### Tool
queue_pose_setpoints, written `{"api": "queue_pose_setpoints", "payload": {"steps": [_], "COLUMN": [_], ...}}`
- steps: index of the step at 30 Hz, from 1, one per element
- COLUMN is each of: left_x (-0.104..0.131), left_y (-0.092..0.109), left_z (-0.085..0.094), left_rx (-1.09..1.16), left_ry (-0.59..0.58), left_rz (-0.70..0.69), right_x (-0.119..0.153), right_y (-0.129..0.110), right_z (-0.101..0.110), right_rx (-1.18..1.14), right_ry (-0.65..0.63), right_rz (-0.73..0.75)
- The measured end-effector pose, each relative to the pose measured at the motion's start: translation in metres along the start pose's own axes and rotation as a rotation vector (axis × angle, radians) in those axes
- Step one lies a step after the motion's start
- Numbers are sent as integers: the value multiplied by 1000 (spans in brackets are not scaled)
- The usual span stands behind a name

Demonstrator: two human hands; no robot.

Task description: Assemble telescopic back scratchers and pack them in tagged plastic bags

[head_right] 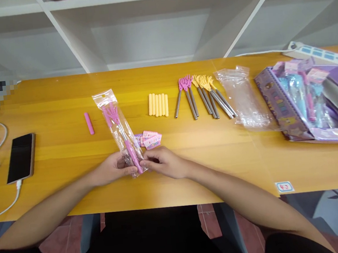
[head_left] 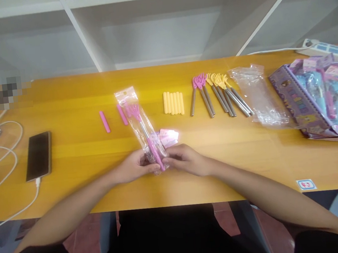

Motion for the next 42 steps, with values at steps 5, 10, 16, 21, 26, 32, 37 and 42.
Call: {"api": "queue_pose_setpoints", "payload": {"steps": [5,10,16,21,26,32,37,42], "left_x": [-1,0,1,1,1,2,1,1], "left_y": [2,4,4,7,4,1,-5,-8], "left_z": [-1,0,1,-1,1,1,-1,-5], "left_rx": [2,-7,-23,-7,-21,-42,-67,-177], "left_ry": [-14,-13,-3,1,26,46,55,138], "left_rz": [-11,-32,-13,-1,13,17,-1,-59], "right_x": [1,2,2,2,2,0,-1,0], "right_y": [1,0,2,2,1,1,-1,-3], "right_z": [0,0,0,-1,-1,1,-3,-10], "right_rx": [-6,-26,14,17,43,19,3,-8], "right_ry": [30,6,18,14,6,-25,29,98], "right_rz": [7,-8,21,34,41,-4,-15,-50]}}
Point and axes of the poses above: each hand's wrist, its own x-axis away from the middle knuckle, its own z-axis out of the back of the hand, y = z × x, the point moved 1 cm from there along -x, towards the middle knuckle, and after that the axes turned 3 degrees about -z, right-handed, at the moved point
